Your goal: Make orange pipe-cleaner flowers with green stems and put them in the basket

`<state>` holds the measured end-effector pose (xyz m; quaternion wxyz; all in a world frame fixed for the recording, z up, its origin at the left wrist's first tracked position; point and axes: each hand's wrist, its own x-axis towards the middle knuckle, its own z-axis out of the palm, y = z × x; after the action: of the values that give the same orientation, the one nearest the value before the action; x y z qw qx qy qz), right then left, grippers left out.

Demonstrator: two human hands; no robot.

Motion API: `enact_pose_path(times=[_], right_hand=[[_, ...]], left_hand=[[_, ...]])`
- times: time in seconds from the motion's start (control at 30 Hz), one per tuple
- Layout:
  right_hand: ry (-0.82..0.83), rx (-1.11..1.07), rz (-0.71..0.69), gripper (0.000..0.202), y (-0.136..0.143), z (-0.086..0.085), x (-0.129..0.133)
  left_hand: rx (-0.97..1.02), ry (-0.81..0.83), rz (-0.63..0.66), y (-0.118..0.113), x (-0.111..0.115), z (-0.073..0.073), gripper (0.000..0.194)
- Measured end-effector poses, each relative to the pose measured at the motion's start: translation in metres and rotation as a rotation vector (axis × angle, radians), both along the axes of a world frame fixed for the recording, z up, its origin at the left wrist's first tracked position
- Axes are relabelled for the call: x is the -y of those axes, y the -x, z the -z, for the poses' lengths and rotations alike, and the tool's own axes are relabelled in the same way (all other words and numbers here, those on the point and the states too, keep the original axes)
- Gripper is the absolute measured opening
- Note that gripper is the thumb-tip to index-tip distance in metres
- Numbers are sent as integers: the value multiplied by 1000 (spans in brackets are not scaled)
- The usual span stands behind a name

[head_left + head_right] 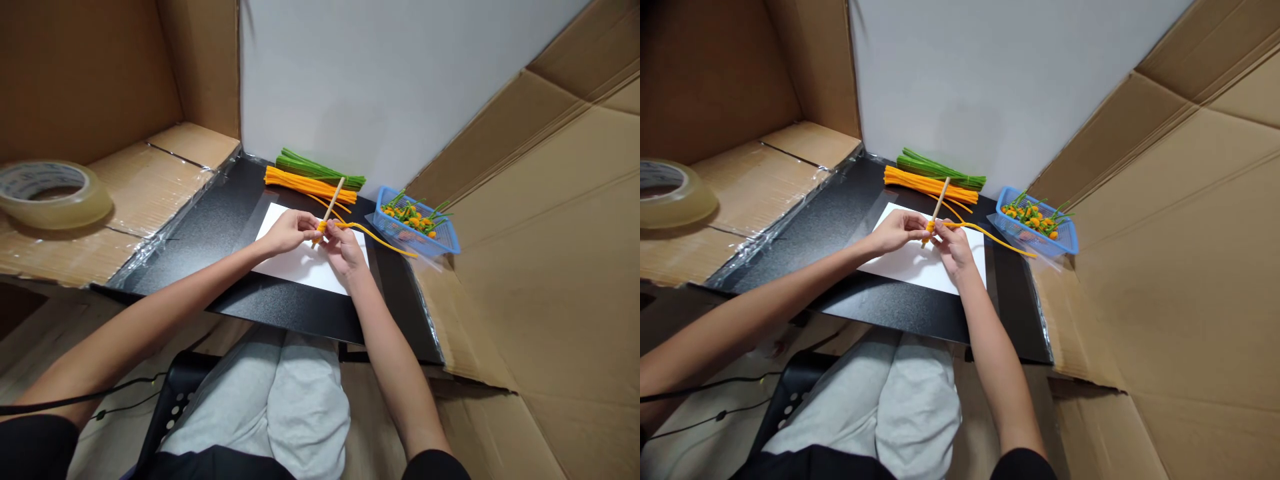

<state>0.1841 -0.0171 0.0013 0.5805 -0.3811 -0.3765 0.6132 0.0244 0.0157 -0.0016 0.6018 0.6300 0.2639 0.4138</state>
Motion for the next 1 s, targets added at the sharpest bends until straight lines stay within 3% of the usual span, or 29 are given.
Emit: enact_pose_path(times=[0.13, 0.23, 0.37, 0.53, 0.6, 1.0], right_hand=[[8, 8, -86, 32, -3, -3, 0], [-9, 39, -109, 30, -5, -5, 0], [-19, 83, -75, 27, -5, -4, -1], [11, 41, -37, 29, -3, 1, -1], [25, 39, -29, 28, -2, 3, -2], [-47, 52, -83, 27, 0, -2, 0]], left_hand=[[63, 104, 183, 6, 1, -7, 20], [64, 138, 245, 7, 3, -11, 17], [4, 78, 124, 2, 8, -10, 22], [-73, -34, -176, -3, 10, -3, 36], [-68, -36, -208, -2, 8, -2, 38], [77, 126, 48, 1, 10, -10, 34]])
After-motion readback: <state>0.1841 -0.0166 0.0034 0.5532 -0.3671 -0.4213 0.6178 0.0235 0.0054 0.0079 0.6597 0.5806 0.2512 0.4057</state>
